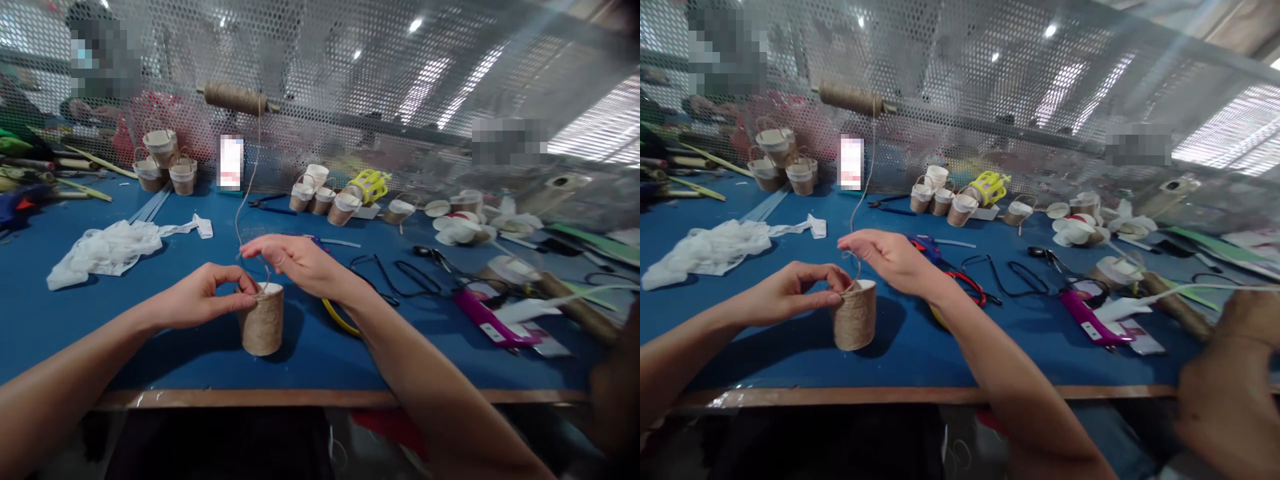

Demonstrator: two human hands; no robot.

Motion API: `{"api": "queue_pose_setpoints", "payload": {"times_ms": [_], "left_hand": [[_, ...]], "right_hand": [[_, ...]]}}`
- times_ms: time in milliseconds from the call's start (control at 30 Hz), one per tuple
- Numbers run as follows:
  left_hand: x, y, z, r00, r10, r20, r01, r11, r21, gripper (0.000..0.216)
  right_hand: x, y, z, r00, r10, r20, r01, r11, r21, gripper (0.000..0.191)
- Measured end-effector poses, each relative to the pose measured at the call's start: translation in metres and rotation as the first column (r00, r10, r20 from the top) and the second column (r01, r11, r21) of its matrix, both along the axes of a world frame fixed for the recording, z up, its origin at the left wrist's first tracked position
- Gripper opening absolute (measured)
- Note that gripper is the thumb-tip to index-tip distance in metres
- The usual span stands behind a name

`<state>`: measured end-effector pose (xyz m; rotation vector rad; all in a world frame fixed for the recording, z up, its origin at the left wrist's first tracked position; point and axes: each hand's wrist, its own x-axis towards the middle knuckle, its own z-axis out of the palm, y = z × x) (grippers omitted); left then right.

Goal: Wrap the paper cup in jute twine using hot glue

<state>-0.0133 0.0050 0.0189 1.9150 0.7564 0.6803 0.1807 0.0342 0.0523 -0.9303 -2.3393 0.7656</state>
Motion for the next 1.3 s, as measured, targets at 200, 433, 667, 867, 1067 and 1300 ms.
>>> {"api": "queue_pose_setpoints", "payload": {"times_ms": [200, 433, 667, 867, 1067, 1300], "left_hand": [[-0.003, 0.0, 0.002, 1.0, -0.023, 0.015, 0.024, 0.996, -0.091, 0.015], [-0.003, 0.005, -0.002, 1.0, 0.028, 0.008, -0.027, 0.994, -0.104, 0.017], [0.0, 0.005, -0.003, 1.0, 0.029, 0.0, -0.029, 0.991, -0.133, 0.016], [-0.001, 0.004, -0.003, 1.0, 0.016, 0.02, -0.013, 0.987, -0.161, 0.014], [-0.001, 0.001, -0.002, 0.999, -0.004, 0.044, 0.012, 0.982, -0.19, 0.013], [-0.001, 0.002, -0.002, 0.997, 0.001, 0.08, 0.017, 0.976, -0.218, 0.011]], "right_hand": [[0.004, -0.005, 0.0, 0.987, -0.019, 0.163, 0.005, 0.997, 0.083, 0.044], [0.023, -0.037, 0.008, 0.982, -0.138, 0.128, 0.119, 0.982, 0.145, 0.015], [0.026, -0.04, -0.008, 0.976, -0.199, 0.09, 0.19, 0.977, 0.099, 0.014], [0.028, -0.039, -0.015, 0.977, -0.191, 0.092, 0.189, 0.981, 0.038, 0.016], [0.028, -0.038, -0.017, 0.977, -0.191, 0.092, 0.191, 0.982, 0.008, 0.017], [0.027, -0.042, -0.016, 0.981, -0.176, 0.081, 0.177, 0.984, -0.01, 0.016]]}}
